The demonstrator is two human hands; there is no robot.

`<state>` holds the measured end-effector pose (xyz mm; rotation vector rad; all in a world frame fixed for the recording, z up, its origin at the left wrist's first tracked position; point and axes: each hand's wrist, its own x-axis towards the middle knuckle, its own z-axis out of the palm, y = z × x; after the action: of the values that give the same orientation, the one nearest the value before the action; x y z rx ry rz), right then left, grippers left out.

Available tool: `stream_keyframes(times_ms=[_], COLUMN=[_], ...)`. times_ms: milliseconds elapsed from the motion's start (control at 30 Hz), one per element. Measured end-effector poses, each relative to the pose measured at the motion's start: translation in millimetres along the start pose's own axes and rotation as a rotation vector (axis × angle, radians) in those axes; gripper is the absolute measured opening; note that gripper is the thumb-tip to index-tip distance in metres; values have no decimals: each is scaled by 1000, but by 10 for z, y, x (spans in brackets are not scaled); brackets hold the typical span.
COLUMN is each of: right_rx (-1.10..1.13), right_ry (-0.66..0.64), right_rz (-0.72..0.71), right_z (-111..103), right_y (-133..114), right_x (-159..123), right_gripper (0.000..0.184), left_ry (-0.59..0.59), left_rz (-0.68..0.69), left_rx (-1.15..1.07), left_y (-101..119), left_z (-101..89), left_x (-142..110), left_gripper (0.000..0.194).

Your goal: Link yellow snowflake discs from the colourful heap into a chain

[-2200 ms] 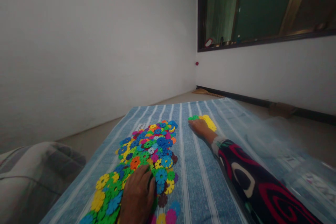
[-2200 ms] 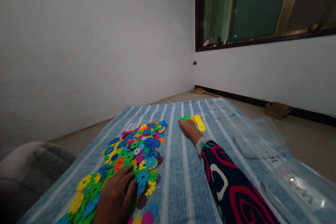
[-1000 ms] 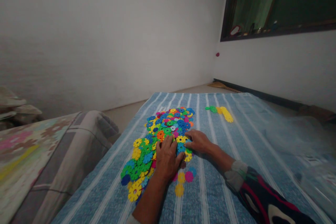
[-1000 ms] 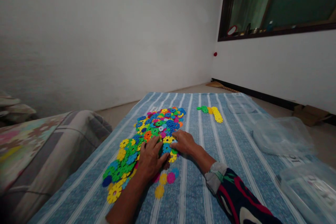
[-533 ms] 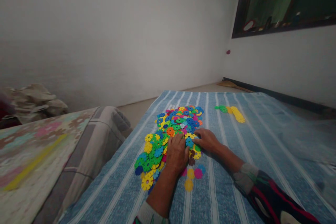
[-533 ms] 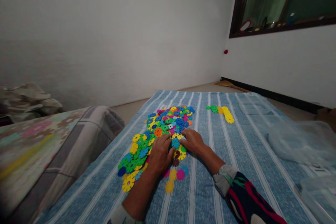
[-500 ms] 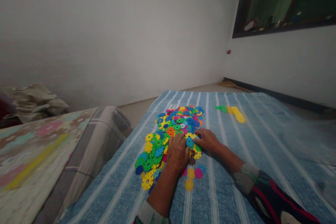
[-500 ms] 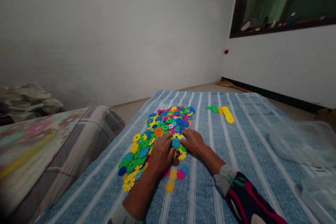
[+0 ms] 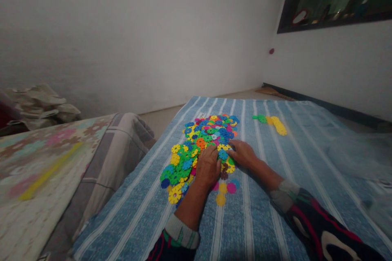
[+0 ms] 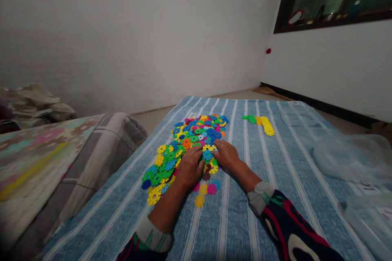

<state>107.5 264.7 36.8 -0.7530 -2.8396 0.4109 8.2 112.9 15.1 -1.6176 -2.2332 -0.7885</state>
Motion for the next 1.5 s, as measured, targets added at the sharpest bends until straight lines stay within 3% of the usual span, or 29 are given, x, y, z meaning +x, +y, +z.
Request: stream_keyframes(times_ms=[167, 300, 367, 433, 600, 800, 1033, 1200, 1367, 1500], right_rx=[-177, -140, -130, -157, -181, 87, 621, 355, 118, -11], right_ry=[56, -232, -369, -412, -423, -382, -515, -520, -428, -439], right_rz=[-7, -227, -344, -392, -339, -299, -306, -358, -382, -426], right_z=[-286, -441, -443, -406, -294, -191, -124, -87, -81, -197], right_y=[-217, -360, -430, -498, -582, -474, -408, -447, -501, -585], right_x=[-260, -479, -579, -658, -710, -613, -541, -568, -611, -658], right_gripper=[34, 25, 24, 26, 29, 18, 8, 9, 29, 36], left_ry=[29, 39, 43, 38, 10, 6, 30, 17, 29, 42], left_rz=[46, 53, 51, 53, 61, 67, 66, 68, 72, 75], left_rx=[22, 33, 43, 47, 61, 66, 51, 48, 62, 83], left_y=[-49, -62, -67, -71, -68, -94, -156, -154, -172, -184], left_z=[32, 44, 42, 36, 12, 19, 66, 64, 73, 79], left_x=[14, 26, 36, 47, 67, 72, 81, 81, 81, 85], left_gripper=[24, 25, 25, 24, 18, 19, 24, 24, 23, 22])
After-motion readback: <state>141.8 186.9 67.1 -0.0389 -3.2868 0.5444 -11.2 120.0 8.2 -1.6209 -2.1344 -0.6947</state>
